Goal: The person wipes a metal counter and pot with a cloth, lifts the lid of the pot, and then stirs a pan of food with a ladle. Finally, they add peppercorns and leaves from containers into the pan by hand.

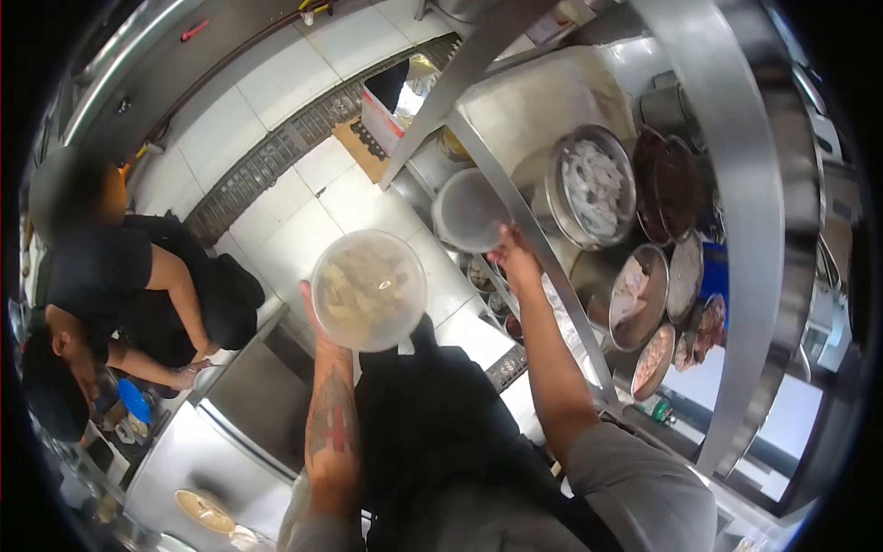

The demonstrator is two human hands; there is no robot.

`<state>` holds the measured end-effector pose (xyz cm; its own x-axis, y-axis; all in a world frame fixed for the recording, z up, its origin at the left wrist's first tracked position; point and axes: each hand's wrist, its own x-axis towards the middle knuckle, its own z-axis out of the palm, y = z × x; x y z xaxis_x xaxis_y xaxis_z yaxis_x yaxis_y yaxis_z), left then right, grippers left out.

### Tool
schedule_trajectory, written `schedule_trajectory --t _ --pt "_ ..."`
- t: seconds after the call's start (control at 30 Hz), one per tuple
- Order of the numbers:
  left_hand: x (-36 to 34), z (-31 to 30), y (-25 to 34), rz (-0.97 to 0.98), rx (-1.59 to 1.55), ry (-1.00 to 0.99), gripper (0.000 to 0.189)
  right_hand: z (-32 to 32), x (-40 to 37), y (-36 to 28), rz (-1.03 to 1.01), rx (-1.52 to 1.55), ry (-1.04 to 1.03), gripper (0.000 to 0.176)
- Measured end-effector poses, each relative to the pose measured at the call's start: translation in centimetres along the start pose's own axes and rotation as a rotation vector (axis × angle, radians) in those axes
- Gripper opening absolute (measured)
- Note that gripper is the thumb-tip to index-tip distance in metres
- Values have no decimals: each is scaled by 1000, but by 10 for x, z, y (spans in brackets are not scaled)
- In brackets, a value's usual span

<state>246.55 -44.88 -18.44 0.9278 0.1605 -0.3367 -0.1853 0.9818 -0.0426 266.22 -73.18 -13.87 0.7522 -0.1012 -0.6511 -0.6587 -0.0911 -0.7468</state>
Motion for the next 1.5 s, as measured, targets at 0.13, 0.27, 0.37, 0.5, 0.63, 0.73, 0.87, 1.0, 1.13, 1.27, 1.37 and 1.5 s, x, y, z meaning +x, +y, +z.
schedule_trajectory --t 0.13,0.27,0.37,0.5,0.63,0.73,0.87,1.0,1.13,1.27,1.37,1.5 --pt "-2 36 24 -49 79 111 71 -28 -108 -17 -64 21 -437 20" --pt "-26 21 7 -370 -13 245 56 -113 -222 -53 -31 -171 -621 21" --pt "-42 69 -61 -574 380 184 56 -187 -277 -45 -134 -98 -509 23" --pt "-56 104 -172 -959 650 67 56 -288 -377 -25 -209 -117 -204 24" --pt "-101 104 -259 -1263 804 -11 57 -363 -452 54 -289 74 12 23" --pt "-149 102 -331 -1396 949 -84 61 -384 -489 99 -388 181 197 23" --pt "-231 72 -459 -1495 1062 -221 53 -410 -540 155 -172 -184 473 48" --pt "-275 66 -526 -1595 1144 -229 53 -443 -604 193 -198 -21 687 51" --pt "-310 59 -589 -1655 1165 -258 52 -490 -646 225 -232 199 817 57" --pt "-342 44 -654 -1750 1121 -276 52 -576 -653 255 -180 305 1033 56" --pt "-361 39 -713 -1804 1054 -278 52 -652 -621 257 -181 307 968 47" --pt "-356 32 -787 -1771 984 -252 51 -748 -570 220 -292 298 736 45"
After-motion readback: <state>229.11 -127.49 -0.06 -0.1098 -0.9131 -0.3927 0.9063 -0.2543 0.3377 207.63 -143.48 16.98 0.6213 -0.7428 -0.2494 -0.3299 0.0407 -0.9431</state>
